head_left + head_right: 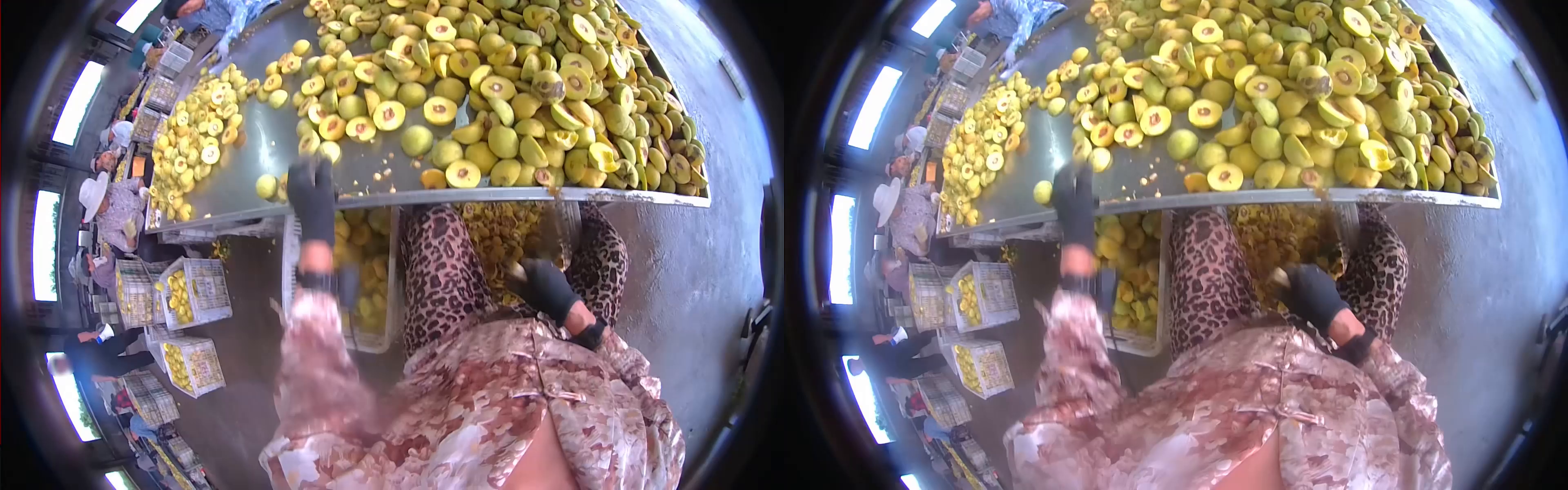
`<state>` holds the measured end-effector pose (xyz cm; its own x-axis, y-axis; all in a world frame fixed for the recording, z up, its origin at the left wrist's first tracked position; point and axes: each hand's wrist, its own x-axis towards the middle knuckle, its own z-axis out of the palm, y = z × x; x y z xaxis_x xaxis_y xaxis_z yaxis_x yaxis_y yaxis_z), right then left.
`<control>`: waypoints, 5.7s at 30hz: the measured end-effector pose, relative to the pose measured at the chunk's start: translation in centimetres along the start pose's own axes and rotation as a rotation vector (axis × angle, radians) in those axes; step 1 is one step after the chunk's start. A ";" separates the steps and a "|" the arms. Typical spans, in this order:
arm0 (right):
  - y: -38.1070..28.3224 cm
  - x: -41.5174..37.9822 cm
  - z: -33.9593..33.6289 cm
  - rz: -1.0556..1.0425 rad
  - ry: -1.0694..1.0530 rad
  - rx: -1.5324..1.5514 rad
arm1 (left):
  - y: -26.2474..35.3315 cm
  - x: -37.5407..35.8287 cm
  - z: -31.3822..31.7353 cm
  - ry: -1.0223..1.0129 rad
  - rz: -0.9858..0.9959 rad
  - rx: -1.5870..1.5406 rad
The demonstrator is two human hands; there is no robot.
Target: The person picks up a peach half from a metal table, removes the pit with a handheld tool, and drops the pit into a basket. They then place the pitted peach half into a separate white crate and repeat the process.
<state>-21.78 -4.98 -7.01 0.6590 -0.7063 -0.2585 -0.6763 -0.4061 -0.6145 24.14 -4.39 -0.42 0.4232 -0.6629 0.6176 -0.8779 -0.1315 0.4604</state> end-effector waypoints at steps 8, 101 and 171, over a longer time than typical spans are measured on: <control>-5.1 -3.6 -7.1 -0.156 0.308 0.323 | -2.4 5.6 16.9 -0.291 -0.476 0.165; -8.7 0.1 -5.3 -0.364 0.579 0.539 | 27.1 -9.3 1.9 -0.509 -0.843 -1.756; -6.2 0.8 -4.3 -0.333 0.138 0.814 | 27.2 -10.0 2.2 -0.309 -0.664 -1.374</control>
<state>-18.48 -5.47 -0.19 0.6984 -0.7103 0.0880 0.0211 -0.1024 -0.9945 -4.49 -2.98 4.56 0.4263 -0.9046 0.0032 0.3860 0.1851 0.9038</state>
